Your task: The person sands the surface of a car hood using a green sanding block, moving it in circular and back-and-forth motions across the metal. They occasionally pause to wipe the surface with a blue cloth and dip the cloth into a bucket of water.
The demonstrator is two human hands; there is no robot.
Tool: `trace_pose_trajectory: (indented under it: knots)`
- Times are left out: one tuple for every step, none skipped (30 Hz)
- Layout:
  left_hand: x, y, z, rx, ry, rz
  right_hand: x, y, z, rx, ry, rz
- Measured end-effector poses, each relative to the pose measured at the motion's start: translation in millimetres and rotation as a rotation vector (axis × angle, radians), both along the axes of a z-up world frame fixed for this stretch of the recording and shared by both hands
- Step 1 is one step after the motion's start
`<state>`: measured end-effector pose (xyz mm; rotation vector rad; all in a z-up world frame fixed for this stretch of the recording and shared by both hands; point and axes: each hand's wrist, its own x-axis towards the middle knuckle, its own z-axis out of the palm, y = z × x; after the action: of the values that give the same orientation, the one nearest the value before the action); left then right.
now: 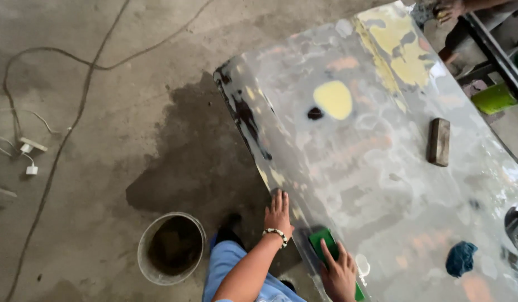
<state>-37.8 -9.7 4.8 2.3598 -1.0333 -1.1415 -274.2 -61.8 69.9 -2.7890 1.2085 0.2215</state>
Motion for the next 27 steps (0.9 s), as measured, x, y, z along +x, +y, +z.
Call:
trace_pose_trajectory:
  knots:
    - [-4.6, -0.5, -6.2, -0.002, 0.0, 0.003, 10.2, -0.6, 0.7, -0.002, 0.0, 0.003]
    - [-6.9, -1.4, -12.0, -0.084, -0.071, 0.04, 22.6, -1.7, 1.8, -0.009, -0.035, -0.001]
    - [0.4, -7.2, -20.2, -0.169, -0.153, 0.086, 44.2, -9.0, -1.2, -0.02, -0.08, 0.004]
    - [4.7, -12.0, -21.5, -0.175, -0.164, 0.099, 68.3, -20.2, 0.4, -0.026, -0.091, 0.017]
    - [4.9, -10.2, -23.1, -0.176, -0.127, 0.105, 88.5, -24.2, 2.5, -0.019, -0.096, 0.031]
    - [7.2, -9.4, -24.8, -0.177, -0.09, 0.111, 110.7, -28.8, 4.7, -0.013, -0.102, 0.044]
    - [13.3, -10.0, -31.1, -0.176, -0.094, 0.112, 128.0, -31.0, 1.1, -0.012, -0.105, 0.046]
    - [20.5, -11.5, -37.6, -0.192, -0.186, 0.083, 146.5, -34.0, -2.7, -0.017, -0.109, 0.062]
    - [34.7, -21.8, -48.2, -0.217, -0.291, 0.057, 170.8, -45.2, -11.0, -0.032, -0.125, 0.083]
    - [55.4, -34.4, -58.7, -0.225, -0.307, 0.063, 201.3, -56.5, -19.0, -0.041, -0.14, 0.089]
    - [64.4, -38.4, -66.8, -0.258, -0.31, 0.123, 221.3, -60.0, -23.5, -0.057, -0.142, 0.12]
    - [73.4, -41.9, -75.3, -0.291, -0.312, 0.184, 241.4, -62.7, -28.5, -0.074, -0.144, 0.151]
    - [97.8, -45.0, -70.0, -0.284, -0.31, 0.188, 265.7, -66.0, -28.8, -0.067, -0.142, 0.155]
    - [122.1, -48.1, -64.5, -0.253, -0.179, 0.22, 289.9, -69.2, -28.9, -0.078, -0.158, 0.184]
    - [147.8, -54.8, -59.1, -0.229, -0.05, 0.249, 315.0, -75.3, -28.9, -0.095, -0.177, 0.211]
    - [168.2, -59.8, -64.5, -0.229, -0.052, 0.252, 335.4, -78.0, -31.7, -0.094, -0.178, 0.214]
    - [190.0, -68.6, -69.5, -0.217, -0.082, 0.256, 356.7, -83.6, -33.9, -0.079, -0.148, 0.206]
    - [211.2, -77.7, -74.5, -0.206, -0.113, 0.262, 377.3, -89.4, -36.1, -0.063, -0.118, 0.199]
    - [228.7, -83.7, -77.1, -0.206, -0.11, 0.258, 395.4, -95.8, -38.8, -0.063, -0.116, 0.195]
    - [245.6, -89.7, -80.3, -0.18, -0.133, 0.243, 412.9, -102.0, -42.1, -0.06, -0.109, 0.197]
    - [259.3, -93.1, -83.4, -0.15, -0.152, 0.228, 427.6, -106.1, -45.2, -0.054, -0.098, 0.198]
    - [271.1, -97.2, -87.3, -0.147, -0.147, 0.224, 439.7, -108.7, -45.9, -0.05, -0.092, 0.194]
    - [282.0, -102.5, -90.6, -0.175, -0.184, 0.259, 451.4, -112.5, -45.8, -0.042, -0.117, 0.195]
    - [292.3, -107.3, -93.9, -0.204, -0.222, 0.295, 462.5, -115.8, -45.6, -0.033, -0.141, 0.197]
    - [296.8, -106.9, -85.8, -0.201, -0.214, 0.295, 465.7, -117.0, -45.3, -0.031, -0.133, 0.196]
    - [300.8, -106.2, -77.4, -0.171, -0.178, 0.265, 468.3, -117.8, -44.6, -0.025, -0.13, 0.194]
    - [305.6, -105.4, -68.6, -0.141, -0.144, 0.234, 471.3, -118.3, -43.6, -0.019, -0.128, 0.19]
